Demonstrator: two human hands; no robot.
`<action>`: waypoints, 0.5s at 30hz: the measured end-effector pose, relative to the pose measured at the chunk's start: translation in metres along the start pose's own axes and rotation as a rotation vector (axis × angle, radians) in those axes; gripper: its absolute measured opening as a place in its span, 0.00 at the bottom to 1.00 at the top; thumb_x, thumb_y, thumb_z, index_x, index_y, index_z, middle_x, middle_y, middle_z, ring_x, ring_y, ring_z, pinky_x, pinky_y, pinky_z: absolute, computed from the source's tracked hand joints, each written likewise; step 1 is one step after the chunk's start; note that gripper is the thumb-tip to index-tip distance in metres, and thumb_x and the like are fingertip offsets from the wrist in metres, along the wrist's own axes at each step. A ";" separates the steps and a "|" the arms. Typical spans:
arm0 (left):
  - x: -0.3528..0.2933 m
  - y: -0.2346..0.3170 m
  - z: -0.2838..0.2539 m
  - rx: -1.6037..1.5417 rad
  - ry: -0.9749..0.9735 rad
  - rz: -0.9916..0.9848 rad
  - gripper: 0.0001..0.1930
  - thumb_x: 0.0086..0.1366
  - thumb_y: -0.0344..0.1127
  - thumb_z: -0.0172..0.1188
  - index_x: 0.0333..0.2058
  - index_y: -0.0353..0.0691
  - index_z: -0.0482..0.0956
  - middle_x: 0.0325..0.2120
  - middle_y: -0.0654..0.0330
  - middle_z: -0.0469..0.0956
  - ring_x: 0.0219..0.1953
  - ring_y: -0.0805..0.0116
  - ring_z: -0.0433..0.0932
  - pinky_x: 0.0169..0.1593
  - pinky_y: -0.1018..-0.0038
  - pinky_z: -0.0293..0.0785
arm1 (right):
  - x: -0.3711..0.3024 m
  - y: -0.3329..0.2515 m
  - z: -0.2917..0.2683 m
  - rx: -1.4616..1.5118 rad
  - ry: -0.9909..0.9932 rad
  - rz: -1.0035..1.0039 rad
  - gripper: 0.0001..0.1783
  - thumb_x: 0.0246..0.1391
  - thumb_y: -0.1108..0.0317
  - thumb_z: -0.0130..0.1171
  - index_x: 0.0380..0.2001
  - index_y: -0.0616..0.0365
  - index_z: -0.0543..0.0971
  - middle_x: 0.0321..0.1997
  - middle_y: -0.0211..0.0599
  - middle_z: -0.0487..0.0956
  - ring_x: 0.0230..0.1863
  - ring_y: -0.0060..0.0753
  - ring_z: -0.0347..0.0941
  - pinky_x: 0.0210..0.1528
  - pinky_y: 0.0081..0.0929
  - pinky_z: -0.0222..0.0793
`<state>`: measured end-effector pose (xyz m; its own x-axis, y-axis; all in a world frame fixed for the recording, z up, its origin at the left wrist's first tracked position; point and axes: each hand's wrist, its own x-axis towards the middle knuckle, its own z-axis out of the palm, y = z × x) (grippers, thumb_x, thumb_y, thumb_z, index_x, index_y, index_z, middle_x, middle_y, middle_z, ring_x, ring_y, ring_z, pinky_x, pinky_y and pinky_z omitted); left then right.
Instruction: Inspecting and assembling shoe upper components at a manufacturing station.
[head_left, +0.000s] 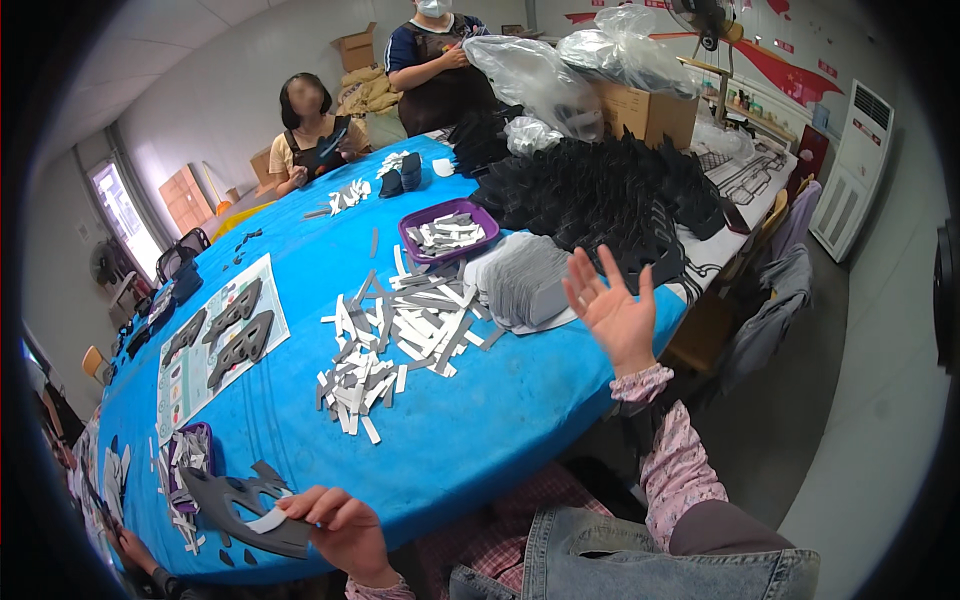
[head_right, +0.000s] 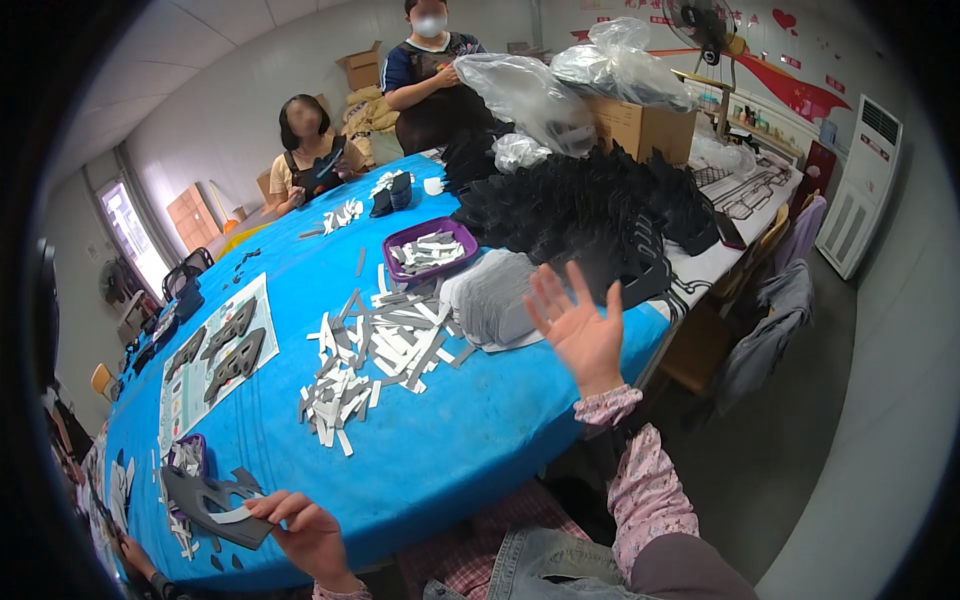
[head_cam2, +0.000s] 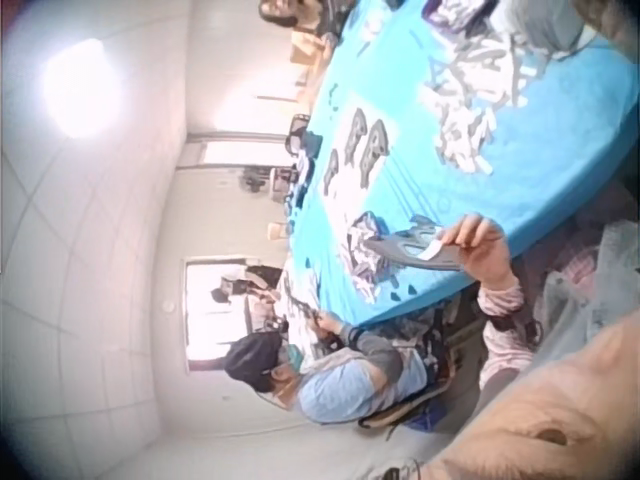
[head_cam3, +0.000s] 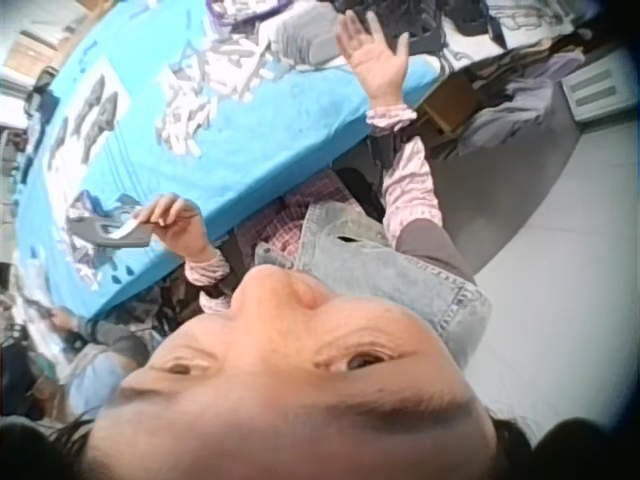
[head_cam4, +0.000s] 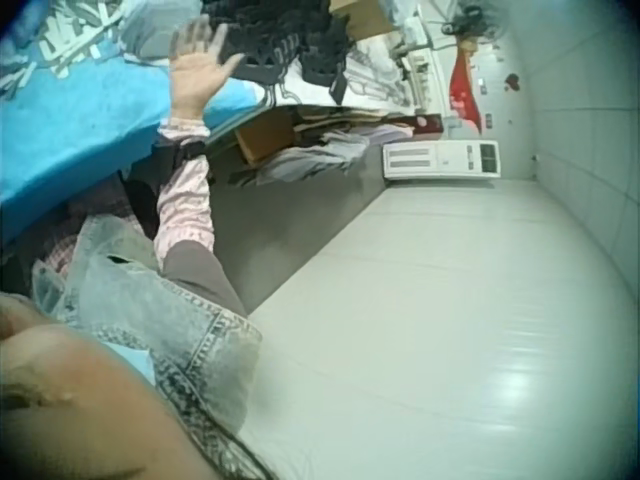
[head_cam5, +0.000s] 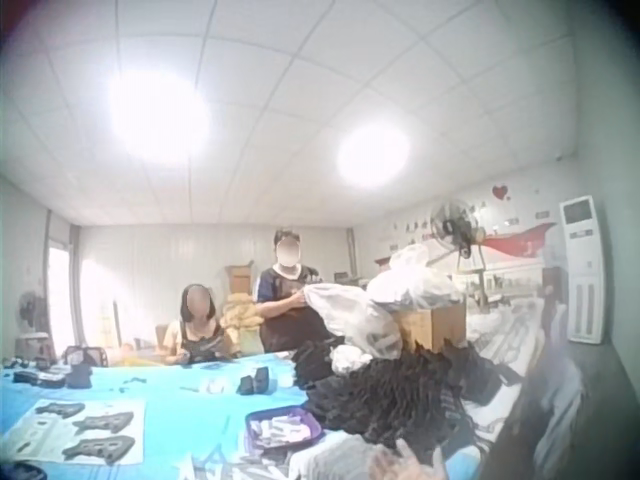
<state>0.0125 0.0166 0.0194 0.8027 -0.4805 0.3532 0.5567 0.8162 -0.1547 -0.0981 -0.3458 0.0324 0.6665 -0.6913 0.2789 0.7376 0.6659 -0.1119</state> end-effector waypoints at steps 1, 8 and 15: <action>-0.001 -0.006 -0.005 0.008 0.050 -0.038 0.09 0.62 0.37 0.51 0.38 0.48 0.77 0.31 0.70 0.76 0.32 0.77 0.70 0.32 0.82 0.64 | -0.001 -0.002 -0.007 0.020 -0.007 0.131 0.31 0.56 0.43 0.39 0.55 0.53 0.60 0.55 0.47 0.63 0.57 0.46 0.59 0.57 0.50 0.56; -0.032 -0.063 -0.050 0.444 0.285 -0.505 0.13 0.56 0.52 0.55 0.38 0.58 0.77 0.55 0.59 0.61 0.57 0.65 0.59 0.60 0.64 0.52 | -0.039 0.062 0.013 -1.141 -0.248 0.351 0.17 0.58 0.64 0.47 0.48 0.60 0.67 0.36 0.32 0.73 0.34 0.19 0.68 0.40 0.19 0.67; -0.071 -0.114 -0.091 0.630 0.251 -0.923 0.18 0.62 0.46 0.51 0.43 0.37 0.71 0.46 0.55 0.70 0.52 0.61 0.66 0.58 0.60 0.56 | -0.038 0.088 0.025 -1.203 -0.300 0.145 0.15 0.56 0.69 0.49 0.47 0.61 0.68 0.36 0.33 0.73 0.35 0.19 0.69 0.37 0.18 0.67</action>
<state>-0.0883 -0.0721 -0.0721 0.2027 -0.9727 -0.1132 0.8067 0.1003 0.5824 -0.0614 -0.2541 0.0359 0.8154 -0.4368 0.3799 0.3959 -0.0580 -0.9164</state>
